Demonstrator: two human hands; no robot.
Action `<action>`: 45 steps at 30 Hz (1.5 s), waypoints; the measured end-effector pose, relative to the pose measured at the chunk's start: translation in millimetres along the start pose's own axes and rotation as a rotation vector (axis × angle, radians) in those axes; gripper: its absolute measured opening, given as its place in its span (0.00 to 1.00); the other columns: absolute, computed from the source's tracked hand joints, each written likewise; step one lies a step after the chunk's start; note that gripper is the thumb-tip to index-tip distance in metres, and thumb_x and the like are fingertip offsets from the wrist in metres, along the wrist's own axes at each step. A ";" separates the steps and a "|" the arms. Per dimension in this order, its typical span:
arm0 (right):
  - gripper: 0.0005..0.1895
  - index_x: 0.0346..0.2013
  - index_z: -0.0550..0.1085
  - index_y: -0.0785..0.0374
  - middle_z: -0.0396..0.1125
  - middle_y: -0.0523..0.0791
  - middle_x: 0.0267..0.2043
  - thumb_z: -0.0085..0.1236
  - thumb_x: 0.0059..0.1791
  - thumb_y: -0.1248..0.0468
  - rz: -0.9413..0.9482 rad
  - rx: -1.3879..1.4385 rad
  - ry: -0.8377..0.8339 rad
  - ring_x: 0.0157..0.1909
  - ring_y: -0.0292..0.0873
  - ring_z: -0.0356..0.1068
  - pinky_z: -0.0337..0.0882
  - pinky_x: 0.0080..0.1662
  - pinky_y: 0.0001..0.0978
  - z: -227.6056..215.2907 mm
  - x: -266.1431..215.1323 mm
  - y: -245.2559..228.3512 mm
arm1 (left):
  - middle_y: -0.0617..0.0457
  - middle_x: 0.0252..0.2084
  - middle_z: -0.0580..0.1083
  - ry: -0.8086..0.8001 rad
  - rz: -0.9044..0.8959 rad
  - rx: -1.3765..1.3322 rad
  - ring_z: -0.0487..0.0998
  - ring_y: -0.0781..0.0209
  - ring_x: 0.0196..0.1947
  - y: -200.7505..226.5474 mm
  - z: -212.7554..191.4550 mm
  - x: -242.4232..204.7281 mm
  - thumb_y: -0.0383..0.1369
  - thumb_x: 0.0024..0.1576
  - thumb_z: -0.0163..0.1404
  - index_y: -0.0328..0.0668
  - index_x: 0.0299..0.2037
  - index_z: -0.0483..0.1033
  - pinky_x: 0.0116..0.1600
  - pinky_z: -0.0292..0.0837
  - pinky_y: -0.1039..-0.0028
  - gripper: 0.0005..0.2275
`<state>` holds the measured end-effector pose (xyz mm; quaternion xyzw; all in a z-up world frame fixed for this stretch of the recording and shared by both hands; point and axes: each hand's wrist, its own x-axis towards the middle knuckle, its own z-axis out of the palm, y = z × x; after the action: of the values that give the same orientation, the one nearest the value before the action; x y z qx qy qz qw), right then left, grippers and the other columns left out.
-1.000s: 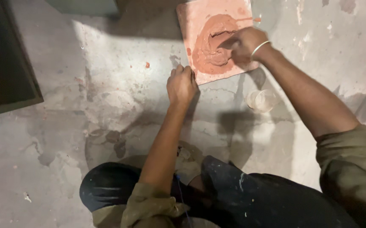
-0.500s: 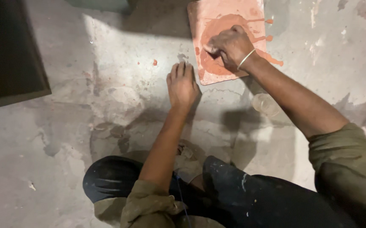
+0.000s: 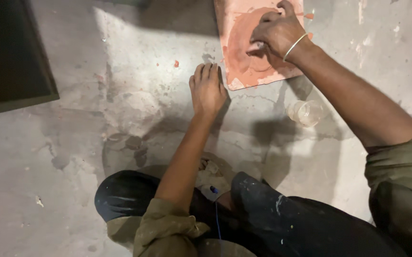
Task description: The person scoops pink putty from a board onto a small trowel and applies it to the edges of a wooden drawer. They smooth the putty along the drawer's frame and corners, then scrape excess material back onto the board.
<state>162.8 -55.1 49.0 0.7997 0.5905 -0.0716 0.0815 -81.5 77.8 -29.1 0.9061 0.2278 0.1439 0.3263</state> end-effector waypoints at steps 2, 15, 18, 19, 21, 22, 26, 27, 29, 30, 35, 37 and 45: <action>0.19 0.46 0.80 0.47 0.73 0.36 0.48 0.62 0.40 0.62 0.017 0.080 0.090 0.60 0.41 0.67 0.52 0.67 0.53 11.3 1.6 -12.4 | 0.45 0.62 0.70 -0.022 0.010 0.005 0.63 0.44 0.67 -4.3 -1.3 -4.0 0.27 0.52 0.52 0.36 0.59 0.71 0.67 0.57 0.50 0.22; 0.09 0.37 0.80 0.47 0.71 0.29 0.50 0.60 0.48 0.49 -0.453 -0.097 -0.017 0.64 0.37 0.64 0.55 0.71 0.58 -19.6 -52.9 -36.9 | 0.50 0.64 0.72 0.000 0.139 -0.034 0.65 0.44 0.68 12.0 11.5 18.9 0.31 0.62 0.49 0.40 0.57 0.74 0.69 0.58 0.52 0.14; 0.05 0.33 0.79 0.38 0.70 0.24 0.44 0.62 0.43 0.53 -0.474 -0.494 0.000 0.65 0.33 0.64 0.55 0.71 0.56 -34.7 -40.2 -12.7 | 0.49 0.64 0.70 -0.089 0.178 0.030 0.63 0.44 0.69 19.9 11.9 23.7 0.33 0.62 0.48 0.40 0.55 0.74 0.69 0.57 0.49 0.13; 0.05 0.33 0.80 0.40 0.70 0.26 0.42 0.62 0.43 0.51 -0.437 -0.436 0.000 0.62 0.34 0.66 0.56 0.70 0.55 -36.4 -36.9 -6.7 | 0.48 0.65 0.69 -0.134 0.193 0.058 0.62 0.44 0.69 23.1 12.7 23.6 0.33 0.62 0.48 0.39 0.54 0.75 0.68 0.56 0.47 0.13; 0.09 0.33 0.81 0.43 0.71 0.30 0.39 0.61 0.43 0.47 -0.356 -0.339 0.011 0.57 0.36 0.68 0.58 0.68 0.55 -39.0 -24.7 9.8 | 0.47 0.65 0.67 -0.108 0.236 0.162 0.62 0.45 0.70 30.4 16.5 32.2 0.32 0.57 0.49 0.37 0.54 0.75 0.69 0.55 0.47 0.15; 0.08 0.35 0.80 0.45 0.72 0.33 0.40 0.60 0.47 0.50 -0.255 -0.208 0.086 0.56 0.38 0.68 0.59 0.64 0.53 -33.9 -21.7 12.9 | 0.46 0.66 0.67 -0.104 0.250 0.216 0.61 0.46 0.71 32.0 18.3 29.3 0.32 0.55 0.50 0.37 0.54 0.75 0.70 0.54 0.47 0.17; 0.06 0.37 0.80 0.50 0.73 0.39 0.39 0.60 0.51 0.54 0.062 -0.085 0.208 0.48 0.45 0.71 0.62 0.54 0.50 -7.4 0.5 28.5 | 0.44 0.65 0.67 -0.153 0.227 0.269 0.60 0.46 0.71 33.4 24.2 30.9 0.33 0.53 0.50 0.34 0.57 0.74 0.69 0.52 0.45 0.21; 0.07 0.36 0.80 0.51 0.74 0.40 0.38 0.61 0.49 0.54 0.120 -0.156 0.203 0.46 0.46 0.73 0.62 0.53 0.51 -2.7 7.1 36.0 | 0.45 0.66 0.67 -0.158 0.229 0.296 0.60 0.47 0.71 33.9 24.6 33.2 0.33 0.53 0.50 0.34 0.56 0.74 0.69 0.52 0.45 0.20; 0.08 0.36 0.81 0.54 0.75 0.43 0.37 0.58 0.49 0.56 0.275 -0.180 0.054 0.40 0.47 0.74 0.65 0.52 0.52 13.5 8.2 41.3 | 0.46 0.66 0.67 -0.187 0.214 0.318 0.60 0.47 0.72 32.1 25.6 33.3 0.33 0.56 0.49 0.37 0.54 0.75 0.71 0.51 0.44 0.17; 0.09 0.36 0.81 0.55 0.75 0.45 0.37 0.57 0.50 0.56 0.362 -0.183 -0.027 0.38 0.48 0.75 0.66 0.51 0.52 23.4 0.4 40.1 | 0.47 0.66 0.68 -0.217 0.205 0.311 0.60 0.47 0.73 31.4 24.9 29.9 0.33 0.59 0.48 0.39 0.53 0.75 0.72 0.50 0.43 0.14; 0.21 0.50 0.78 0.61 0.74 0.57 0.42 0.53 0.43 0.60 0.454 0.156 -0.202 0.43 0.61 0.74 0.73 0.44 0.53 56.5 -47.3 48.9 | 0.50 0.60 0.71 -0.245 0.238 0.345 0.61 0.47 0.67 30.6 20.3 46.9 0.34 0.54 0.47 0.44 0.49 0.79 0.66 0.47 0.37 0.14; 0.20 0.49 0.77 0.67 0.73 0.62 0.42 0.54 0.46 0.59 0.596 0.302 -0.280 0.44 0.63 0.73 0.73 0.48 0.52 65.1 -78.7 45.6 | 0.50 0.56 0.74 -0.280 0.203 0.305 0.62 0.48 0.67 38.0 22.2 52.6 0.36 0.57 0.46 0.44 0.45 0.81 0.67 0.47 0.40 0.13; 0.14 0.46 0.60 0.71 0.66 0.55 0.36 0.49 0.47 0.75 1.204 1.903 0.412 0.33 0.54 0.76 0.80 0.34 0.54 102.9 -46.1 -29.7 | 0.55 0.50 0.79 -0.319 0.239 0.400 0.66 0.51 0.64 28.6 30.1 62.6 0.35 0.61 0.44 0.49 0.43 0.84 0.69 0.49 0.43 0.12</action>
<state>119.1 -111.6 -43.1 0.6869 -0.1798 -0.3063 -0.6341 -6.5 74.2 -25.8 0.9841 0.0888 -0.0107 0.1533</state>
